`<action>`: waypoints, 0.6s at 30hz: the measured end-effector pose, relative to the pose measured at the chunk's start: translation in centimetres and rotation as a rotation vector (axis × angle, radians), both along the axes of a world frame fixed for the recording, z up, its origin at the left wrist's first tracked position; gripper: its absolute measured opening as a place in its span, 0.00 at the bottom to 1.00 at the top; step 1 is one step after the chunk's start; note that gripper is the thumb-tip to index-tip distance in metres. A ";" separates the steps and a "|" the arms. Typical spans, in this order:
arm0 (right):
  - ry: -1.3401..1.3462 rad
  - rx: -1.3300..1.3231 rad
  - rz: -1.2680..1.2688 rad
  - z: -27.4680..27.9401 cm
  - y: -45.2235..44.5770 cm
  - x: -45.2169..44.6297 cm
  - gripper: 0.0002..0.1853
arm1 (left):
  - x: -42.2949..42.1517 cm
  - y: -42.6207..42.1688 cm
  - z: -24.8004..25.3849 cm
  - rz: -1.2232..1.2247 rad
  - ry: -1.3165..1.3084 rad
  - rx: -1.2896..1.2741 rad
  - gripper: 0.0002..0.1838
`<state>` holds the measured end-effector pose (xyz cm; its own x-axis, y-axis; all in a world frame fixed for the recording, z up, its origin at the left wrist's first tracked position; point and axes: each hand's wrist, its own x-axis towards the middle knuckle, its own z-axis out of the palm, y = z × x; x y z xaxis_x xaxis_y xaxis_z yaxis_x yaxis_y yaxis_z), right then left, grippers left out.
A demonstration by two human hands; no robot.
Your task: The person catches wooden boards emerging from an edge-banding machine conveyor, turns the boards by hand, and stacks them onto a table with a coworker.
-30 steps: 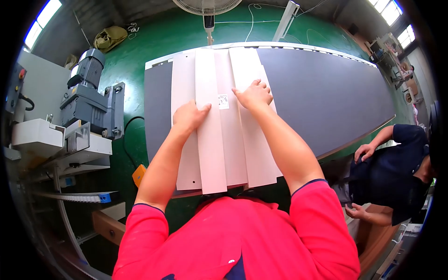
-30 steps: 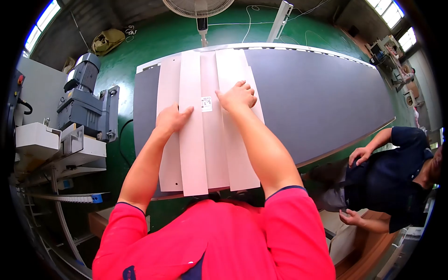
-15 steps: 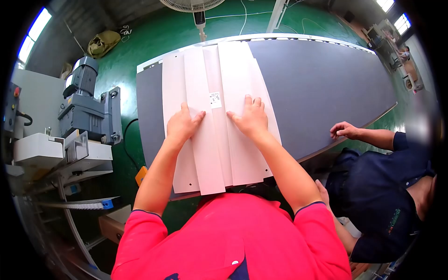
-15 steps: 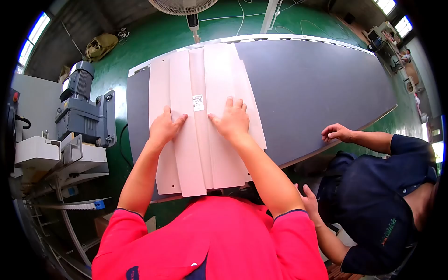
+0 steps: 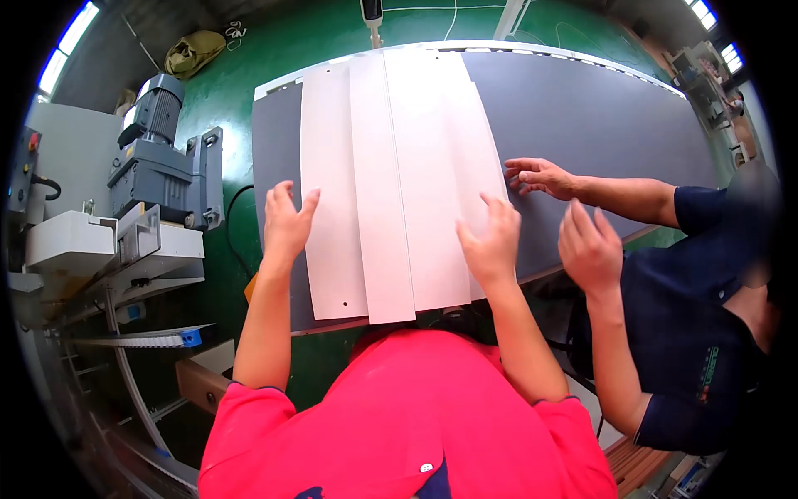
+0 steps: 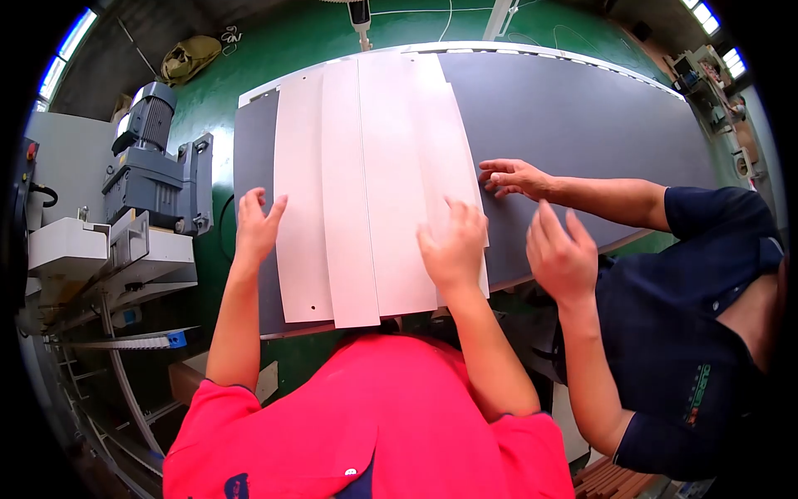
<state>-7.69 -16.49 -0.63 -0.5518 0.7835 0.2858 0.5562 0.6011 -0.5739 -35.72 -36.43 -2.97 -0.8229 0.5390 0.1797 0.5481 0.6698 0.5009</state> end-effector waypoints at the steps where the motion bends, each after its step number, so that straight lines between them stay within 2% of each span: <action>1: -0.006 -0.008 -0.040 -0.1 -1.3 2.5 0.30 | -0.4 -1.5 -0.4 0.041 -0.203 0.010 0.33; 4: -0.087 -0.124 -0.174 -2.3 -4.8 9.7 0.28 | 0.9 -3.6 -1.1 -0.041 -0.619 0.079 0.33; 5: 0.163 -0.504 -0.223 -3.3 -5.1 11.1 0.27 | 1.4 -4.0 -2.2 -0.064 -0.580 0.061 0.32; 7: 0.452 -1.066 -0.304 -4.2 -4.6 9.7 0.27 | 2.4 -3.6 -1.8 -0.017 -0.550 0.077 0.29; 10: 0.590 -1.524 -0.193 -4.9 -3.7 0.9 0.26 | 3.4 -3.4 -1.8 0.016 -0.404 0.052 0.25; 14: 0.708 -1.775 -0.124 -5.3 -5.6 -12.3 0.26 | 3.6 -4.0 -2.8 -0.040 -0.155 -0.077 0.21; 18: 0.837 -1.846 -0.109 -4.8 -8.3 -19.3 0.25 | 3.9 -4.7 -5.6 0.001 -0.198 0.115 0.18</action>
<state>-27.02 -24.80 -5.48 -0.6750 0.3938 -0.6240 -0.1313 -0.8963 -0.4236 -31.81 -41.16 -8.56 -0.8489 0.5231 0.0754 0.4309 0.6025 0.6718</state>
